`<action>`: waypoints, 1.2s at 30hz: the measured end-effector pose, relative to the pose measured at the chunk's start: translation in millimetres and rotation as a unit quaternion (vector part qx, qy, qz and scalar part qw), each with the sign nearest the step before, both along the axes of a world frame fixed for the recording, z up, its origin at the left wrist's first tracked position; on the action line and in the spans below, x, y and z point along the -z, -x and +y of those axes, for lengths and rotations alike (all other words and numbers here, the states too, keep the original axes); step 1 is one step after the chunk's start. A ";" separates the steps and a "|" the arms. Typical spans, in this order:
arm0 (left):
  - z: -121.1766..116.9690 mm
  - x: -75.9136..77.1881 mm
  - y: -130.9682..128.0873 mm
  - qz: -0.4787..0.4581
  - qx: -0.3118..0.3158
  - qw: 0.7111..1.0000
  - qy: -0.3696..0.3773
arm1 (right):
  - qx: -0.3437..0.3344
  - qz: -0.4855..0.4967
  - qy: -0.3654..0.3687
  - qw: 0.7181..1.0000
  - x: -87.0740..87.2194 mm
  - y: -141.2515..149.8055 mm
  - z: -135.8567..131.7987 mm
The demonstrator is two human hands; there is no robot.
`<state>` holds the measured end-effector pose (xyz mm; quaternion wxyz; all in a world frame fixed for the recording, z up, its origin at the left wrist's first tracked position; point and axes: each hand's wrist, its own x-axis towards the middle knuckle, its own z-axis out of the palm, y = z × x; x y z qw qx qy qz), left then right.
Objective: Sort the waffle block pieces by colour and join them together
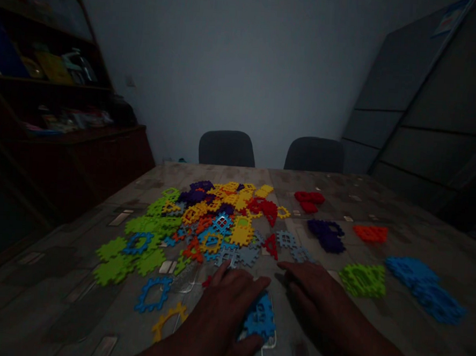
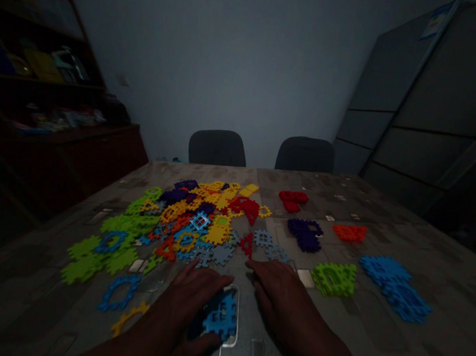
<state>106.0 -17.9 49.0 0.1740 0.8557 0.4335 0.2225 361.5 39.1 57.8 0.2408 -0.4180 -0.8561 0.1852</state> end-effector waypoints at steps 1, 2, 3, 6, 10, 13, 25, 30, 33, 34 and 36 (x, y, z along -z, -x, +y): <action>-0.2 -0.1 -0.2 0.003 -0.004 1.000 0.000 | 0.002 0.001 0.007 1.000 -0.5 1.0 -1.6; -0.4 -0.4 -0.3 0.002 -0.010 1.000 -0.006 | 0.004 0.006 0.018 1.000 -1.4 2.6 -3.6; -0.5 -0.8 -0.4 -0.001 -0.017 1.000 -0.016 | 0.007 0.014 0.033 0.999 -2.5 4.9 -5.9; -1.0 -3.7 -3.2 -0.017 -0.035 0.997 -0.065 | 0.005 0.061 0.110 0.992 -6.5 15.0 -13.0; -2.8 -12.2 -14.4 -0.020 -0.030 0.993 -0.115 | -0.034 0.146 0.208 0.966 -12.5 28.9 -18.1; -3.7 -19.0 -18.3 -0.008 -0.021 0.992 -0.125 | -0.044 0.198 0.243 0.948 -17.7 31.9 -17.5; -2.9 -0.4 84.7 0.010 -0.224 0.960 -0.169 | -0.052 0.130 0.203 0.969 -12.4 32.3 -18.5; -5.5 8.3 83.2 -0.002 -0.209 0.964 -0.164 | -0.090 0.057 0.142 0.984 -11.9 38.0 -20.8; -5.6 3.4 84.4 -0.008 -0.196 0.968 -0.159 | -0.079 0.034 0.100 0.991 -9.1 33.1 -18.8; -6.0 1.6 85.5 -0.008 -0.195 0.969 -0.150 | -0.078 0.025 0.095 0.992 -8.4 30.8 -18.2; -8.0 -1.3 86.6 -0.009 -0.191 0.972 -0.134 | -0.093 -0.002 0.108 0.990 -8.0 26.4 -17.5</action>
